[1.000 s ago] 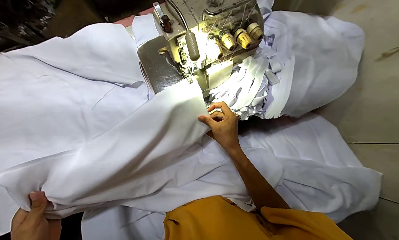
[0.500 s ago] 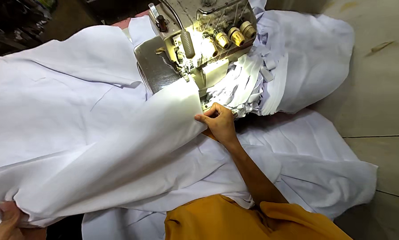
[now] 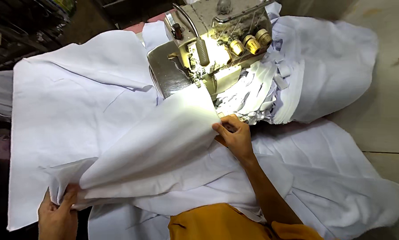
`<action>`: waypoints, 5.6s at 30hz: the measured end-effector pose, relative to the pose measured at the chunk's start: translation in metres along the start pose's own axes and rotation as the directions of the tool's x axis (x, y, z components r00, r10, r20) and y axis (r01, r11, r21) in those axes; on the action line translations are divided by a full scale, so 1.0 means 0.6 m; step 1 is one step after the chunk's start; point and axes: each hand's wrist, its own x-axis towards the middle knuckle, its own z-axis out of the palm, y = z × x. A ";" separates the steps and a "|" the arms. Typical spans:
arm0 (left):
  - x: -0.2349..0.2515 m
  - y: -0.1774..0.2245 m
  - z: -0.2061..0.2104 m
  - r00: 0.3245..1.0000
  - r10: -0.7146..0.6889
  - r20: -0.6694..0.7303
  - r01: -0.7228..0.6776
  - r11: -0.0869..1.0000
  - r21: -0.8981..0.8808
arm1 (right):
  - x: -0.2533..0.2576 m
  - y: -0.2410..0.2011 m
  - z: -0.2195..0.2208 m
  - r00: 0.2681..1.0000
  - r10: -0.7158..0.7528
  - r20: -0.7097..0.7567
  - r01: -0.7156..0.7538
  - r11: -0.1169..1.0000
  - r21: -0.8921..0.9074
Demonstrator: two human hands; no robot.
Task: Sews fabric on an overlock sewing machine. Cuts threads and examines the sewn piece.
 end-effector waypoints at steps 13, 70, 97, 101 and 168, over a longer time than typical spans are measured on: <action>0.023 -0.007 0.051 0.975 0.010 -0.224 -0.036 0.993 -0.114 | -0.004 0.005 0.010 0.999 0.005 -0.053 -0.001 0.997 0.075; -0.032 0.048 0.089 0.977 -0.105 -0.188 0.181 0.872 0.455 | 0.036 -0.020 0.001 0.995 0.100 0.028 -0.099 0.994 -0.038; -0.050 0.037 0.031 0.995 -0.102 -0.003 0.101 0.986 -0.136 | 0.007 -0.002 0.003 0.999 0.022 -0.043 -0.019 0.997 0.073; -0.044 0.040 0.055 0.997 -0.050 -0.053 0.039 0.980 -0.196 | 0.010 0.001 -0.003 1.000 0.018 0.021 -0.021 0.993 0.119; -0.097 -0.037 0.060 0.981 0.115 -0.156 -0.096 0.988 0.122 | -0.041 0.039 -0.059 0.987 0.146 0.069 -0.133 0.977 -0.165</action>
